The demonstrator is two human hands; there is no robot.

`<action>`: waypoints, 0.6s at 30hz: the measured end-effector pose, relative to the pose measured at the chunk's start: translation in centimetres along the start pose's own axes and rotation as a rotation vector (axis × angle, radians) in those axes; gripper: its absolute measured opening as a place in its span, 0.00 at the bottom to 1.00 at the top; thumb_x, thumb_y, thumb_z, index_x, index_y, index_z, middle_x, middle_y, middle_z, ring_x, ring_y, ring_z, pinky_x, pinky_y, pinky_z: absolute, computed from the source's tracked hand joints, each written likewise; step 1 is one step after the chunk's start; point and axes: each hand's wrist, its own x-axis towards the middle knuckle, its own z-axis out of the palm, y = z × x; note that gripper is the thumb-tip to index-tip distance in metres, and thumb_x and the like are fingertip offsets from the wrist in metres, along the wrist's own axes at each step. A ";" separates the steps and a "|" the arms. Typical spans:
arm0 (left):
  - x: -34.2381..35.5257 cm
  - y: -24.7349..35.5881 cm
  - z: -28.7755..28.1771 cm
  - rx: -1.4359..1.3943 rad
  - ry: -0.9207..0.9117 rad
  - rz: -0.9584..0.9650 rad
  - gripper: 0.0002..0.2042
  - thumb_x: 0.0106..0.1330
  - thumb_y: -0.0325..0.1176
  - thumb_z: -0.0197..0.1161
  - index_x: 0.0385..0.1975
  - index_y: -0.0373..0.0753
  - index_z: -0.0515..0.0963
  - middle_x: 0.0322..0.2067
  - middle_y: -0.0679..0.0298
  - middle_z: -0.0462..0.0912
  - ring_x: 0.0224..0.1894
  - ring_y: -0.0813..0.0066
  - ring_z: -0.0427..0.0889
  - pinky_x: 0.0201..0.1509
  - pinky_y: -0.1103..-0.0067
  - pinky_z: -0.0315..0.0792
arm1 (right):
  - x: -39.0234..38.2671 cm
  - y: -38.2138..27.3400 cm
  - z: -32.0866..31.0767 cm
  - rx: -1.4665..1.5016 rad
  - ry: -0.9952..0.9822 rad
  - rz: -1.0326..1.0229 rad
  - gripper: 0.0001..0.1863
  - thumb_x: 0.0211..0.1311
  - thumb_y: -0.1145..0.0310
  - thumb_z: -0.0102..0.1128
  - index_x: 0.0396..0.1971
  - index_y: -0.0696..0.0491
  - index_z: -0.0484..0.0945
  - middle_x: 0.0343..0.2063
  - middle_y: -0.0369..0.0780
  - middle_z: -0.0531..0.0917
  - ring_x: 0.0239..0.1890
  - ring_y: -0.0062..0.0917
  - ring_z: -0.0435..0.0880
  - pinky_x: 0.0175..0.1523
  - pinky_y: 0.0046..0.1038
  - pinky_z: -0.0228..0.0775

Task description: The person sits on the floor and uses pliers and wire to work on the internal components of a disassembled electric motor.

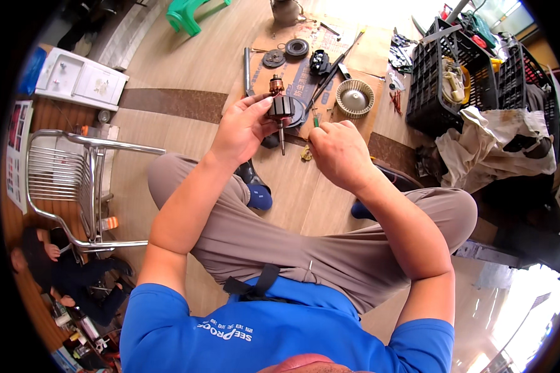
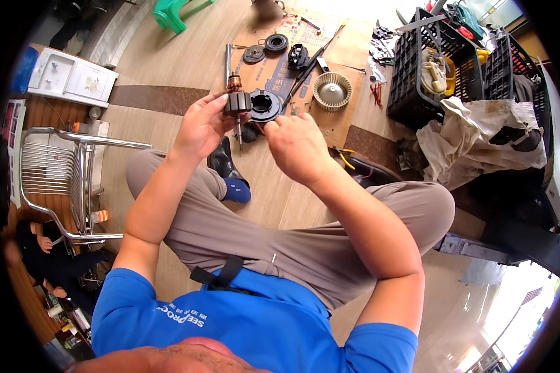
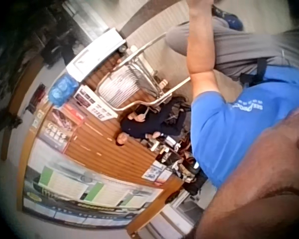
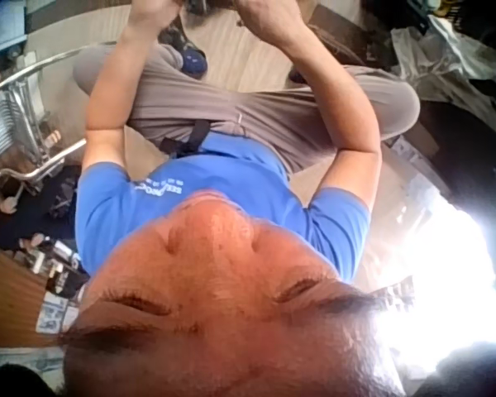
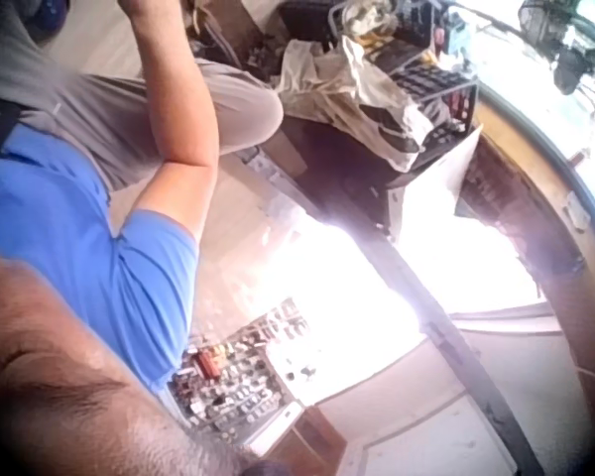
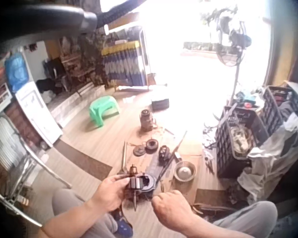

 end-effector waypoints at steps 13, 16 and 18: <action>-1.0 0.4 1.0 0.208 -0.130 0.011 0.17 0.69 0.27 0.56 0.56 0.28 0.70 0.49 0.53 0.80 0.48 0.69 0.83 0.50 0.71 0.81 | -0.1 6.5 -3.4 -0.285 0.324 0.138 0.02 0.54 0.74 0.52 0.26 0.49 0.73 0.25 0.37 0.77 0.34 0.30 0.79 0.45 0.33 0.66; -0.9 0.4 0.9 0.400 -0.090 -0.016 0.18 0.68 0.26 0.57 0.56 0.28 0.70 0.48 0.55 0.81 0.47 0.70 0.83 0.49 0.72 0.81 | -0.3 6.7 -4.5 -0.312 0.409 0.099 0.02 0.55 0.73 0.53 0.27 0.50 0.73 0.25 0.37 0.77 0.33 0.31 0.79 0.46 0.33 0.66; -0.8 0.2 0.7 0.405 -0.087 -0.018 0.17 0.68 0.25 0.57 0.55 0.28 0.70 0.47 0.56 0.81 0.45 0.71 0.84 0.48 0.72 0.81 | -0.3 6.2 -5.1 -0.308 0.411 0.099 0.01 0.55 0.73 0.53 0.27 0.50 0.73 0.25 0.37 0.77 0.33 0.31 0.79 0.46 0.33 0.66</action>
